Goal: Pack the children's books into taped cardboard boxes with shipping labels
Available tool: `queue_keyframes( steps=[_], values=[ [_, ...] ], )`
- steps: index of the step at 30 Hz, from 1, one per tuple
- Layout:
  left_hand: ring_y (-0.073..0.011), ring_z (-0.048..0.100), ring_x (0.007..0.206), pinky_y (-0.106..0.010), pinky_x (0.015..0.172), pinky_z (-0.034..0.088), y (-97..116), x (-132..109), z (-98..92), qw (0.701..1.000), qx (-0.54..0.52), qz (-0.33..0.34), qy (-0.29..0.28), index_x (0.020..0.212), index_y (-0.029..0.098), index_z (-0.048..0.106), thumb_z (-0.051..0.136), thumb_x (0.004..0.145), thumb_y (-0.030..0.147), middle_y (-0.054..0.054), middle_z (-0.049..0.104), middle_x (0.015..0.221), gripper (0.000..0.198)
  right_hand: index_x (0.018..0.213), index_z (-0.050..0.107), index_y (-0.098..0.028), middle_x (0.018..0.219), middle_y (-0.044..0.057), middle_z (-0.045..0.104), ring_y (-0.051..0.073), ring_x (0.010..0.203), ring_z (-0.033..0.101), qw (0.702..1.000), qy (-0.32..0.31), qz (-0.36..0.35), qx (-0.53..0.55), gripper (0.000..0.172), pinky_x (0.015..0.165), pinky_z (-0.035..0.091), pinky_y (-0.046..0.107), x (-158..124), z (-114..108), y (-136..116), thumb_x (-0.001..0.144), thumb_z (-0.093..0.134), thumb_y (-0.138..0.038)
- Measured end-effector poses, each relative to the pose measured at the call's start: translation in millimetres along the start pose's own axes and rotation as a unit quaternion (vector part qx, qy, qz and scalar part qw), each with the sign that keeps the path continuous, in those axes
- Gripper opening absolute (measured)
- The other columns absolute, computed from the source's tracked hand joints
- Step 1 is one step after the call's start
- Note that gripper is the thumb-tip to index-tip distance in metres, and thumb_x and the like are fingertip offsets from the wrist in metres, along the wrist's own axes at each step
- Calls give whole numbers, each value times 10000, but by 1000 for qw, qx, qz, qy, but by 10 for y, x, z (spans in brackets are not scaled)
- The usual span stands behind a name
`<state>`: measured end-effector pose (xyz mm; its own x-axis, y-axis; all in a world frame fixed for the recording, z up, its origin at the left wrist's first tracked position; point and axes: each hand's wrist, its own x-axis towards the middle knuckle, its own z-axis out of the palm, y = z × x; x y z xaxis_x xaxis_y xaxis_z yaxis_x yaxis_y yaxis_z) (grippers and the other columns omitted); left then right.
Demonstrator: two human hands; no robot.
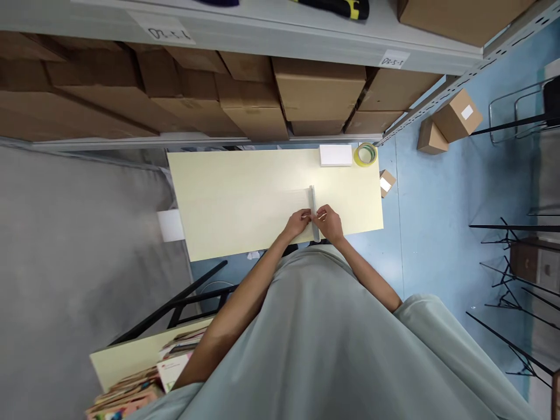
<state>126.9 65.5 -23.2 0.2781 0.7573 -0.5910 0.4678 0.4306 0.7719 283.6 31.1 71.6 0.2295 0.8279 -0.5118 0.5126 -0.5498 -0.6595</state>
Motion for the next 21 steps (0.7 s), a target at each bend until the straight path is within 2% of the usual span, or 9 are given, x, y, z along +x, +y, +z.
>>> queue_keyframes(
  steps=[3,7,10,14,17,21],
  values=[
    [-275,762,1132,-435,1044,609,-65,-156,-238,997,-70,14,-19,1197,190,779,611,883,279,-110,820,1199,366,975,549,-271,1010,-4,717,182,829,696,998,3,-13,-56,196,759,524,308,-22,291,-172,937,716,-366],
    [-228,768,1119,-395,1008,633,-225,-342,-556,993,-117,-19,7,1240,184,745,536,961,287,-101,801,1258,364,1045,548,-265,1137,45,691,215,937,694,989,-10,-22,-147,149,782,524,324,7,710,-353,1010,653,-365],
    [-214,772,1076,-378,975,641,-390,-387,-746,994,-98,-41,1,1254,178,739,528,992,312,-103,799,1262,362,1126,546,-249,1218,96,665,259,1002,691,978,-26,-20,-207,141,820,541,367,57,1005,-439,1051,609,-351],
    [-220,780,989,-389,993,624,-598,-347,-920,998,-22,-51,-24,1230,194,757,576,960,314,-88,823,1165,346,1204,559,-231,1306,146,640,304,1133,672,969,-41,-11,-244,183,893,558,404,111,1293,-454,1053,618,-316],
    [-246,779,1023,-392,1025,601,-695,-321,-991,998,-1,-52,-31,1172,204,777,639,922,317,-82,831,1107,307,1231,588,-225,1337,149,636,302,1177,663,972,-39,-10,-231,192,944,555,405,103,1336,-370,1052,616,-287],
    [-253,773,1085,-386,1069,571,-726,-330,-1008,998,12,-50,-31,1181,206,773,646,917,323,-90,824,1182,316,1257,617,-206,1339,151,642,300,1190,660,982,45,22,-181,230,988,543,409,37,1095,-122,1064,581,-326]
  ],
)
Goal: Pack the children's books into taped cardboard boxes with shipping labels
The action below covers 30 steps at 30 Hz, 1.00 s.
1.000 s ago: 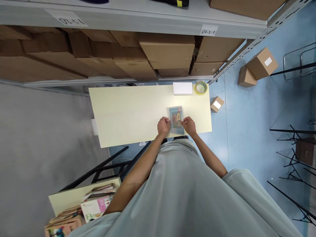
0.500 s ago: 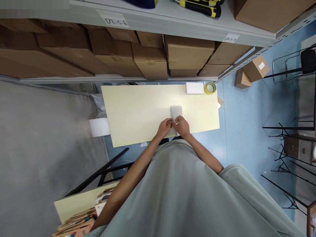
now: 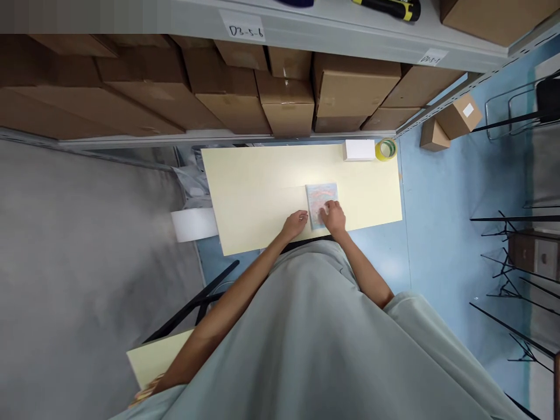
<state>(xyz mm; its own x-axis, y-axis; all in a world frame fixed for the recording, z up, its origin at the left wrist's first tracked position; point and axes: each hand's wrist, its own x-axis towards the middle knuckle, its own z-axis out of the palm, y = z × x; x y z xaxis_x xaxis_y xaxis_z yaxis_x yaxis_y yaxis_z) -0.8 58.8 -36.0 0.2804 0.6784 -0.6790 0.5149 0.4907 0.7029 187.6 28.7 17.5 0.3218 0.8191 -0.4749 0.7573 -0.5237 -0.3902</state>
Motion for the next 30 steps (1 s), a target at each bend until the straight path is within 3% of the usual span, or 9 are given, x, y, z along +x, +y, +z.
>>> queue_keyframes(
  steps=[3,9,15,22,30],
  values=[
    [-250,773,1091,-388,1059,574,28,-21,36,1000,0,-6,3,1211,204,760,644,911,331,-102,812,1243,346,1268,618,-174,1326,172,655,297,1207,658,997,43,58,32,289,1031,525,410,8,-167,314,1014,620,-311],
    [-228,781,1072,-371,1007,600,105,-75,162,999,-21,-26,11,1267,179,734,599,916,332,-126,796,1283,406,1108,646,-204,1033,72,740,227,978,711,982,-17,122,143,239,933,548,348,176,-232,614,907,690,-325],
    [-235,768,1084,-378,999,605,164,-72,260,996,-34,-57,54,1268,190,737,639,876,316,-124,792,1244,423,860,590,-239,790,-7,651,189,762,630,980,-78,87,162,288,719,509,287,398,-210,612,867,707,-502],
    [-239,748,1122,-373,1030,583,262,-41,389,992,-26,-77,93,1223,179,737,653,892,330,-123,776,1229,374,806,521,-263,807,8,666,189,781,632,973,-131,34,187,299,674,485,276,506,-342,702,857,713,-487],
    [-250,745,1116,-374,1012,585,439,-60,586,995,-2,-65,75,1210,195,733,710,881,341,-122,763,1260,361,781,514,-269,757,7,670,205,766,661,976,-102,6,190,368,672,524,295,457,-614,932,843,705,-578]
  ],
)
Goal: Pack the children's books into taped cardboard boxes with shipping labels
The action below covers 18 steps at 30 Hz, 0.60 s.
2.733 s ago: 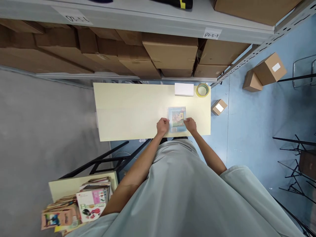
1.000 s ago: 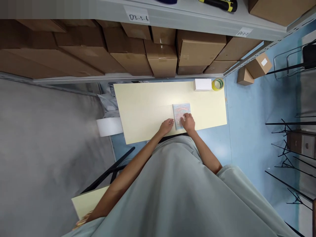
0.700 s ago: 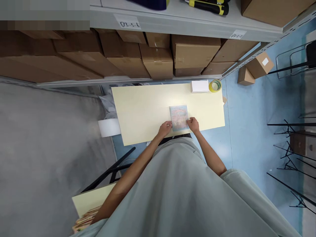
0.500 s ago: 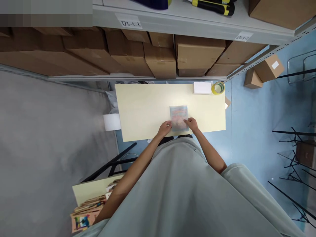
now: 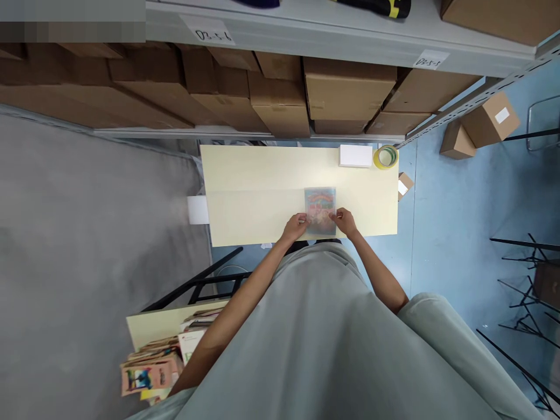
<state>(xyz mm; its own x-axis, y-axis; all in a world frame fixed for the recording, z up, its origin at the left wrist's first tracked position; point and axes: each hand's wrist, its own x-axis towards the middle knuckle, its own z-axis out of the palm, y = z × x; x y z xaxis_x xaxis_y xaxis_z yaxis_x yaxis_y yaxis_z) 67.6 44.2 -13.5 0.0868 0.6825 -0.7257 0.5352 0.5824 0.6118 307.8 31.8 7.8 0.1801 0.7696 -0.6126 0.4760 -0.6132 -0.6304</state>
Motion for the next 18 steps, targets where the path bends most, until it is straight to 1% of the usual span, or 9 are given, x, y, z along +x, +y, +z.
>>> queue_keyframes(
  steps=[2,5,8,10,12,15,16,18],
  values=[
    [-255,748,1107,-379,1001,591,43,-4,47,1000,4,9,-11,1210,196,735,722,882,357,-121,764,1261,366,776,506,-271,737,3,659,205,746,653,1000,10,-4,0,369,667,520,297,-13,-91,15,844,706,-574],
    [-265,748,1127,-380,1002,594,91,25,109,999,9,22,-28,1197,193,737,725,886,346,-122,768,1257,347,770,495,-274,728,-4,649,201,723,641,1000,18,8,-13,314,672,502,298,-35,-165,-11,849,708,-490],
    [-278,742,1164,-381,1014,591,103,72,140,999,14,34,-40,1198,178,738,711,880,296,-130,774,1242,340,755,471,-276,749,-5,652,199,723,631,997,33,22,-59,283,701,480,304,-96,-138,-106,853,708,-396],
    [-286,743,1157,-390,1025,585,97,83,127,998,17,41,-45,1218,167,737,704,868,263,-134,780,1218,364,763,461,-279,767,-5,660,204,730,630,995,50,20,-88,280,712,469,308,-178,-76,-202,874,696,-381],
    [-288,749,1122,-403,1030,580,89,54,71,998,20,46,-46,1273,156,724,696,870,249,-138,783,1200,414,788,466,-280,786,-6,670,207,733,637,993,60,2,-102,265,714,465,311,-288,13,-322,904,680,-385],
    [-256,761,1060,-396,1014,589,85,-74,-105,997,1,72,-37,1385,165,671,628,955,305,-124,781,1229,454,836,491,-277,820,-14,681,202,727,650,992,51,-35,-110,238,715,468,313,-466,214,-546,935,676,-388],
    [-239,764,1043,-384,1002,595,84,-130,-184,995,-17,89,-33,1394,177,665,593,990,337,-113,781,1239,440,854,502,-276,838,-15,687,199,723,652,992,46,-44,-113,230,714,470,314,-516,302,-628,942,679,-392],
    [-218,766,1033,-359,984,605,73,-231,-356,990,-56,128,-22,1353,197,682,544,1034,399,-91,784,1234,401,898,538,-271,908,-9,710,192,727,660,990,33,-61,-120,215,720,480,318,-590,499,-787,954,693,-410]
  ],
)
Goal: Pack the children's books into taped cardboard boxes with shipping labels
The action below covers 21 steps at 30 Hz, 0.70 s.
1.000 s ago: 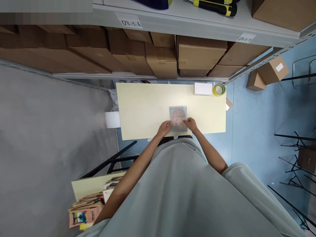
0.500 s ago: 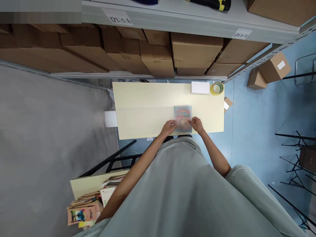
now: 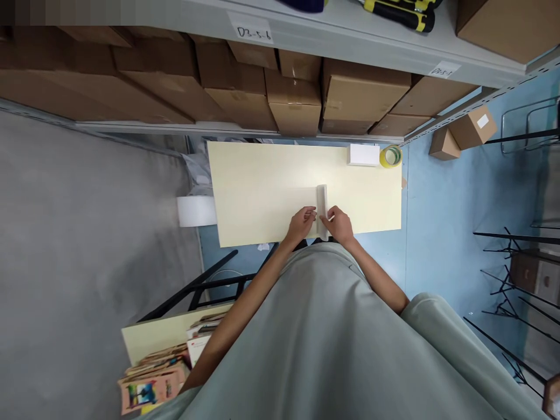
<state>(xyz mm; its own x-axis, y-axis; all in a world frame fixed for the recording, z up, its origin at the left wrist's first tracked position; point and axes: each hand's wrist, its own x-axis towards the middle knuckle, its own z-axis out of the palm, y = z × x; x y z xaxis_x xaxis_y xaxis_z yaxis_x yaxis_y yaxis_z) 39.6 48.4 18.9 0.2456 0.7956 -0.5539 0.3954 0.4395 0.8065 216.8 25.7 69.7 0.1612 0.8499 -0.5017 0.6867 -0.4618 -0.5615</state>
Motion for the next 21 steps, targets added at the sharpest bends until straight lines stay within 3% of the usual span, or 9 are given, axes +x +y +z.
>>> queue_keyframes(
  steps=[4,7,9,12,15,21],
  values=[
    [-230,761,1056,-355,976,612,-63,-75,-321,999,-6,13,44,1252,190,712,577,1023,430,-87,794,1184,358,995,622,-262,1084,15,747,180,789,695,998,-53,-44,7,224,788,520,324,-10,289,-276,945,748,-440],
    [-247,760,1075,-372,1001,606,-239,10,-498,996,23,-33,75,1254,174,718,594,994,362,-107,794,1217,344,1045,651,-253,1105,25,758,181,843,719,996,-79,-28,16,215,838,540,322,68,399,-260,968,732,-436],
    [-266,757,1106,-387,1030,594,-371,89,-580,995,45,-63,67,1286,165,721,595,977,323,-120,793,1247,369,1092,657,-240,1131,47,759,192,898,732,998,-68,17,9,206,868,548,327,143,423,-163,986,706,-409],
    [-303,752,1126,-425,1059,577,-527,172,-655,994,64,-82,39,1341,154,717,594,951,275,-130,803,1219,427,1132,657,-222,1188,84,756,226,1027,735,994,-38,97,9,231,932,549,349,259,451,14,960,726,-359],
    [-322,740,1155,-455,1099,555,-624,192,-680,994,62,-83,42,1367,148,709,606,933,263,-139,797,1231,460,1133,661,-224,1093,73,774,250,1100,724,985,-21,160,67,256,968,536,359,356,519,136,920,750,-336],
    [-277,732,1152,-436,1085,568,-749,183,-662,995,30,-85,50,1362,153,705,649,922,325,-155,752,1330,476,937,639,-223,872,23,707,226,897,699,973,-28,176,146,264,820,541,331,477,630,200,835,774,-424]
  ],
)
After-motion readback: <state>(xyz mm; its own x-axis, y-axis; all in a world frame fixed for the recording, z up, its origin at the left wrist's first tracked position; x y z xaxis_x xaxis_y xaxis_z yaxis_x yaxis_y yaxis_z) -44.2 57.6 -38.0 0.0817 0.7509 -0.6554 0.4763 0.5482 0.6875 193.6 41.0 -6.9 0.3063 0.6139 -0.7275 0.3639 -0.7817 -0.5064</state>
